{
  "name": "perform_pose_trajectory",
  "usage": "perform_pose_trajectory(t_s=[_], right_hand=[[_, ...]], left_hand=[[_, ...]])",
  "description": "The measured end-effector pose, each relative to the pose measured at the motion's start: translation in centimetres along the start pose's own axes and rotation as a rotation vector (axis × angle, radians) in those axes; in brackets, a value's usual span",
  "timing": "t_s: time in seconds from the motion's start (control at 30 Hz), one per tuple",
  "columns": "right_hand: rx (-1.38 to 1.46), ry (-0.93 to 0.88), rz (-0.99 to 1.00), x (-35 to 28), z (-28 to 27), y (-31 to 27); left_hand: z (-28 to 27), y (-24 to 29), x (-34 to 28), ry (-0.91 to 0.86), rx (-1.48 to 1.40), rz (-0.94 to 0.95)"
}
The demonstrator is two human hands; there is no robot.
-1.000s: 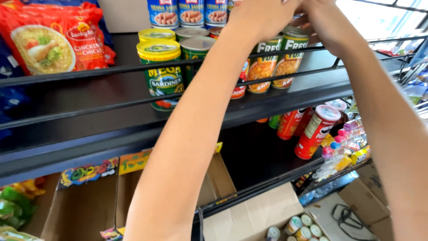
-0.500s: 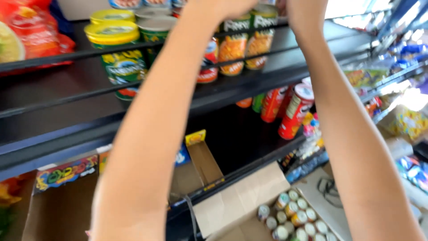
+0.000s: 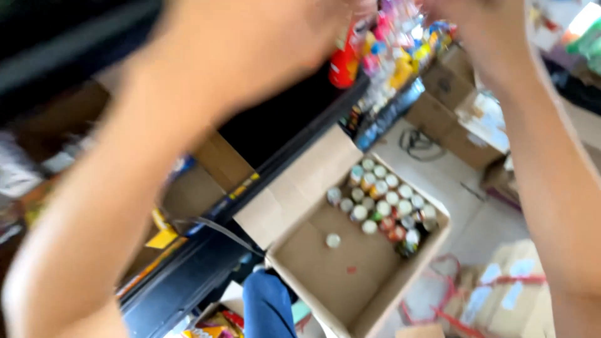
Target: Stocking canned goods and food items onto grocery store shelves from a cardboard box on the floor.
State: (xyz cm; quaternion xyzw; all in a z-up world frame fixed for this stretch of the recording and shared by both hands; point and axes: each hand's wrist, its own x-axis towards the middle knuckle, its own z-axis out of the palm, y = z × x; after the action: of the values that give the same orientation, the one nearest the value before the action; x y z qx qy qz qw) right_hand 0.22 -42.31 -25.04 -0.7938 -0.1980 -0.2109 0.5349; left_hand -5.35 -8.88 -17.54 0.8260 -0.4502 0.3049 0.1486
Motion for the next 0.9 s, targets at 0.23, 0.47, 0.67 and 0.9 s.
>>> perform_pose_trajectory(t_s=[0.23,0.47,0.67,0.9], right_hand=[[-0.132,-0.307,0.291,-13.5,0.7,8.5],[-0.114,-0.301,0.556,-23.4,3.6,27.0],[-0.178,-0.167,0.62,-31.8,6.5,47.4],[-0.566,-0.146,0.644,-38.6,7.0,61.3]], left_hand=[[22.1,2.8,-4.3,-0.172,-0.498,0.17],[43.8,3.5,-12.7,-0.236,-0.849,-0.454],[58.6,2.8,-21.5,-0.196,-0.723,-0.746],[70.4,4.3,-30.4,-0.361,-0.556,-0.833]])
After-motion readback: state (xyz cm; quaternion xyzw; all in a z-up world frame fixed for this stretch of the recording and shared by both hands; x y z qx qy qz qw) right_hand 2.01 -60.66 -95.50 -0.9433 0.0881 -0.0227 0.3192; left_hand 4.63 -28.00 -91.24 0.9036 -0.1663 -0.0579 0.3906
